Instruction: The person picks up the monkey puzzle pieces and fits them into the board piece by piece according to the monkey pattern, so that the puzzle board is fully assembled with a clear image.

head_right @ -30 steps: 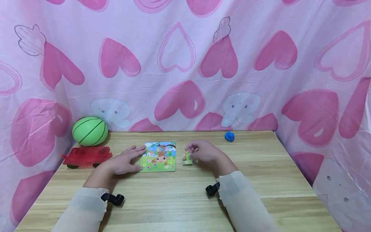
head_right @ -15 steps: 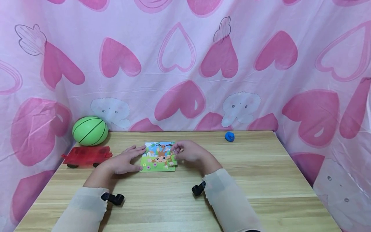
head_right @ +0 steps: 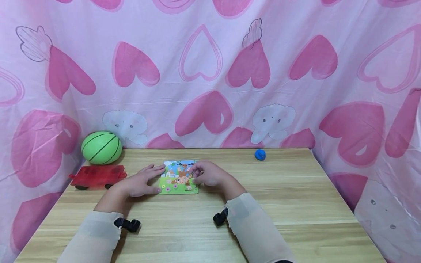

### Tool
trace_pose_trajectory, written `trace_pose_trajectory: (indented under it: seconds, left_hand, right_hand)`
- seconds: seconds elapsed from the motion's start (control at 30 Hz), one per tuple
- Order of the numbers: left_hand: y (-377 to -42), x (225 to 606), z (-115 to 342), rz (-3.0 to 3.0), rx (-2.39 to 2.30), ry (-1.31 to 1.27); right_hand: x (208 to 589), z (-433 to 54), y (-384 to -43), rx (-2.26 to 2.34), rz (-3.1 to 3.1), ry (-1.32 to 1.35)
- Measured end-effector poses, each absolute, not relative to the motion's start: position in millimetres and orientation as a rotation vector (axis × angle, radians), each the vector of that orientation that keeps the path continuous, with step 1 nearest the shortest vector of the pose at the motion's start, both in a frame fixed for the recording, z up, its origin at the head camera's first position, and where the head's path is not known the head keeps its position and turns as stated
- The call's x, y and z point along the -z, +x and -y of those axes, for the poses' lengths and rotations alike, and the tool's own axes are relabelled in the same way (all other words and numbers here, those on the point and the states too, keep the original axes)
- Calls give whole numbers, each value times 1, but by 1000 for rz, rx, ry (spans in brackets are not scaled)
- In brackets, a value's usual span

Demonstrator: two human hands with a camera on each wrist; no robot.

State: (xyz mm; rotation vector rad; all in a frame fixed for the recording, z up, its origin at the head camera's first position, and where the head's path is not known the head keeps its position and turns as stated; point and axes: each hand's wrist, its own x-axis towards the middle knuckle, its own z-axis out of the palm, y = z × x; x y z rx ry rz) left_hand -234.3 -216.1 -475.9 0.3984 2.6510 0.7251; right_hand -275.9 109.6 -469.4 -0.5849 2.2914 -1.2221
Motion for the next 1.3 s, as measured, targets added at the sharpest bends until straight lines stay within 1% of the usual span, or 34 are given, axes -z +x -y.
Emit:
trace_pose_trajectory:
  seconds: [0.27, 0.47, 0.83, 1.3]
  left_hand:
    - [-233, 474, 215, -2647, -716, 377]
    - [-233, 472, 214, -2658, -718, 418]
    - [-234, 475, 216, -2661, -708, 409]
    - [-232, 473, 214, -2656, -715, 389]
  right_hand:
    - [473, -107, -274, 1206, -2343, -624]
    - [474, -108, -275, 1185, -2350, -629]
    - [475, -106, -276, 1040, -2385, -660]
    - [475, -107, -275, 1033, -2392, -641]
